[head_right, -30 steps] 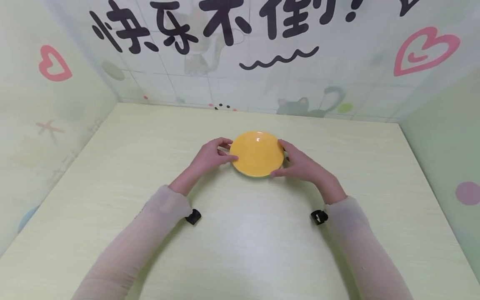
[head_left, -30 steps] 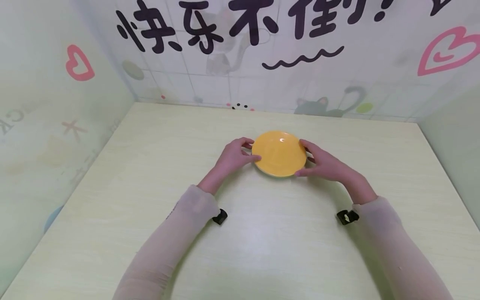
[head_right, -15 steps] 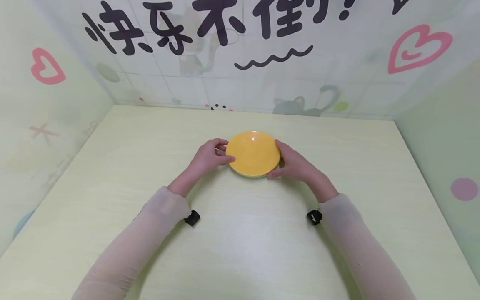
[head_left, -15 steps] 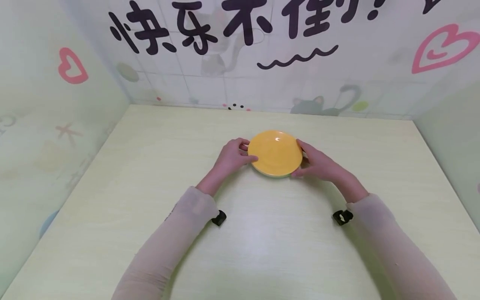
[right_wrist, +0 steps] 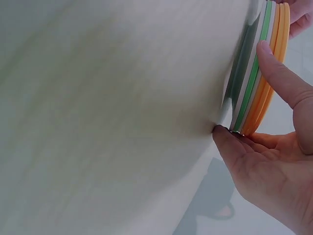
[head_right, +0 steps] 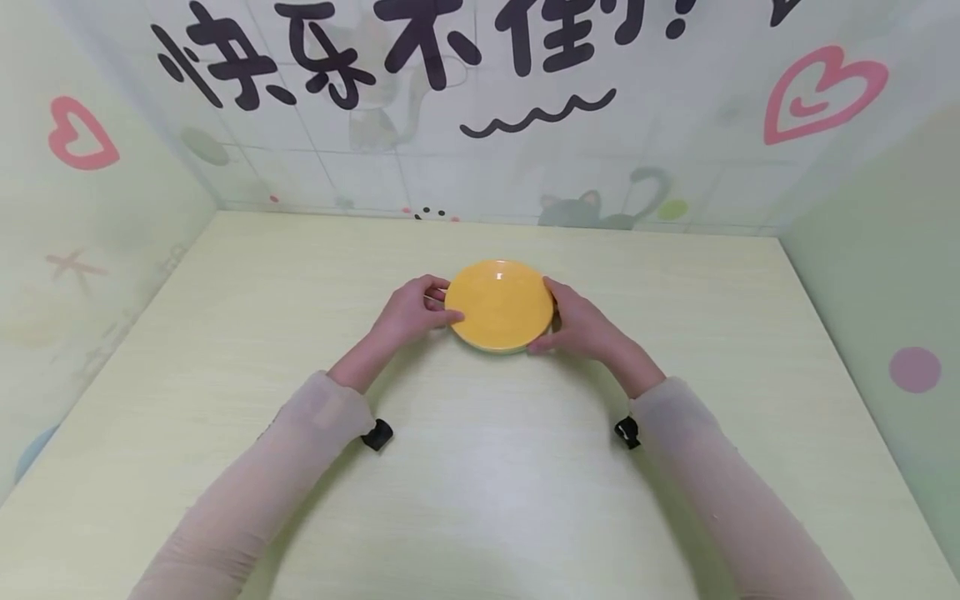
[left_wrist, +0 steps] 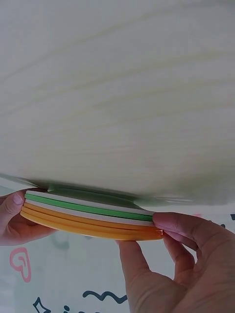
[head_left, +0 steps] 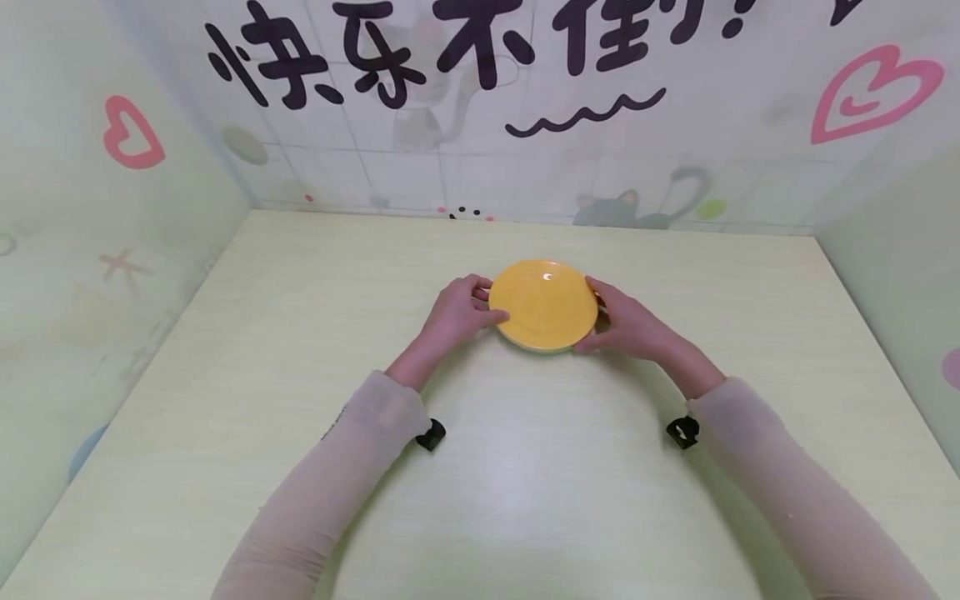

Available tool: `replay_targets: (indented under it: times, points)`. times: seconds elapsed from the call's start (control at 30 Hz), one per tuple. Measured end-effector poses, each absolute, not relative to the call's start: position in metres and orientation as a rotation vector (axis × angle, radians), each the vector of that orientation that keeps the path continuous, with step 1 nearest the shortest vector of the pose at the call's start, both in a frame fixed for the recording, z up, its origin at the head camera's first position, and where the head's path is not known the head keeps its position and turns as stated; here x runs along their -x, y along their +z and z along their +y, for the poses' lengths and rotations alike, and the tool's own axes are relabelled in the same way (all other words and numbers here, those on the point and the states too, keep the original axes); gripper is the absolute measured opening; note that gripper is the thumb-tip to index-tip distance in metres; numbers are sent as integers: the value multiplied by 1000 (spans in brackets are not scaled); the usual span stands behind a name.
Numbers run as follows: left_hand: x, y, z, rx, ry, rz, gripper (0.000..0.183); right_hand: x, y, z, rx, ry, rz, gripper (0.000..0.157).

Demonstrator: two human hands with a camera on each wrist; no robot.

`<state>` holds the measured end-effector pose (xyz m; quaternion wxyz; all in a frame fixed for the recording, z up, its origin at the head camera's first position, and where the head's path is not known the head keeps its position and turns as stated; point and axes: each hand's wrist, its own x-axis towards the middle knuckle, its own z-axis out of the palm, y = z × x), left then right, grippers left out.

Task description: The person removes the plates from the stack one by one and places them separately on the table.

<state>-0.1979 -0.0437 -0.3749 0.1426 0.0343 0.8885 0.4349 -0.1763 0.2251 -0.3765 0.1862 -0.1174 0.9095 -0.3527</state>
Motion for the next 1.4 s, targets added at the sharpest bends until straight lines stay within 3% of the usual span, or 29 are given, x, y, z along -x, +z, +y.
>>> replay_targets:
  times: [1.4]
  points:
    - [194,-376,-53,-1,1483,2393,55,174,-374,224,426,-979,2607,106]
